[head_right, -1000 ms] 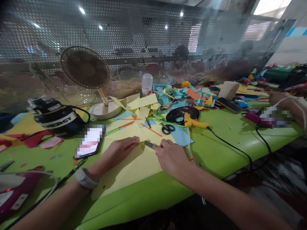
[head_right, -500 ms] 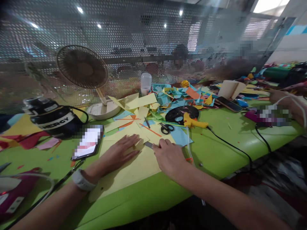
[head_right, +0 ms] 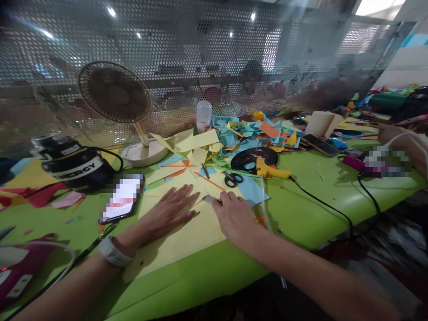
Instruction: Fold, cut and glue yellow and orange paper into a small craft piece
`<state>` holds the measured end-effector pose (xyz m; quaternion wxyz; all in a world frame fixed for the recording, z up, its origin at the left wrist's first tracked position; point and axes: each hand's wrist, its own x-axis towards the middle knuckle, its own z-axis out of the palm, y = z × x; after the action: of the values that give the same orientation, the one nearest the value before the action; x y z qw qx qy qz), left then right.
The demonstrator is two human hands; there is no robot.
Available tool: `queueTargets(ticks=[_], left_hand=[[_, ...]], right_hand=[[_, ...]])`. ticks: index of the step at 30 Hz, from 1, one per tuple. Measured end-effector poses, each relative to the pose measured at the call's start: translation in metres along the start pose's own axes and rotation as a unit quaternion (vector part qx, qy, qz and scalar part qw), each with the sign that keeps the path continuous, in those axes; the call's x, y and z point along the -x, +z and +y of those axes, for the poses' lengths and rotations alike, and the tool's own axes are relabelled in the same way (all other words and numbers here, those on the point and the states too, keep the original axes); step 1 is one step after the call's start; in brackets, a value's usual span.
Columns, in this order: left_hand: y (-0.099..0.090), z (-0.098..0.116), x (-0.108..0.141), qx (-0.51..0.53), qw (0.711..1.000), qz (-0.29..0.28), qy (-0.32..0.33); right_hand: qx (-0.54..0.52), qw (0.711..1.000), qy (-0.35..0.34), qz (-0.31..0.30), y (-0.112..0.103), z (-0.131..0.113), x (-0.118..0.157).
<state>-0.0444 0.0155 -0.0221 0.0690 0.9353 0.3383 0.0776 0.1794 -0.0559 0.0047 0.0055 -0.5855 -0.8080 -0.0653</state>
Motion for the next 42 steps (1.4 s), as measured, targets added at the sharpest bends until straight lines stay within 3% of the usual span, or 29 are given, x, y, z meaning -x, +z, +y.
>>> queueTargets(ticks=[31,38,42], left_hand=[[-0.006,0.005,-0.002,-0.001,0.999,-0.035,-0.012],[-0.003,0.003,-0.003,-0.01,1.0,-0.014,0.007],[-0.002,0.002,-0.004,-0.01,0.999,0.025,0.025]], right_hand=[[-0.003,1.0,0.005,0.005,0.001,0.009,-0.005],[-0.045,0.996,0.075,0.024,-0.016,0.031,0.003],[-0.054,0.987,0.14,0.051,-0.028,0.068,0.013]])
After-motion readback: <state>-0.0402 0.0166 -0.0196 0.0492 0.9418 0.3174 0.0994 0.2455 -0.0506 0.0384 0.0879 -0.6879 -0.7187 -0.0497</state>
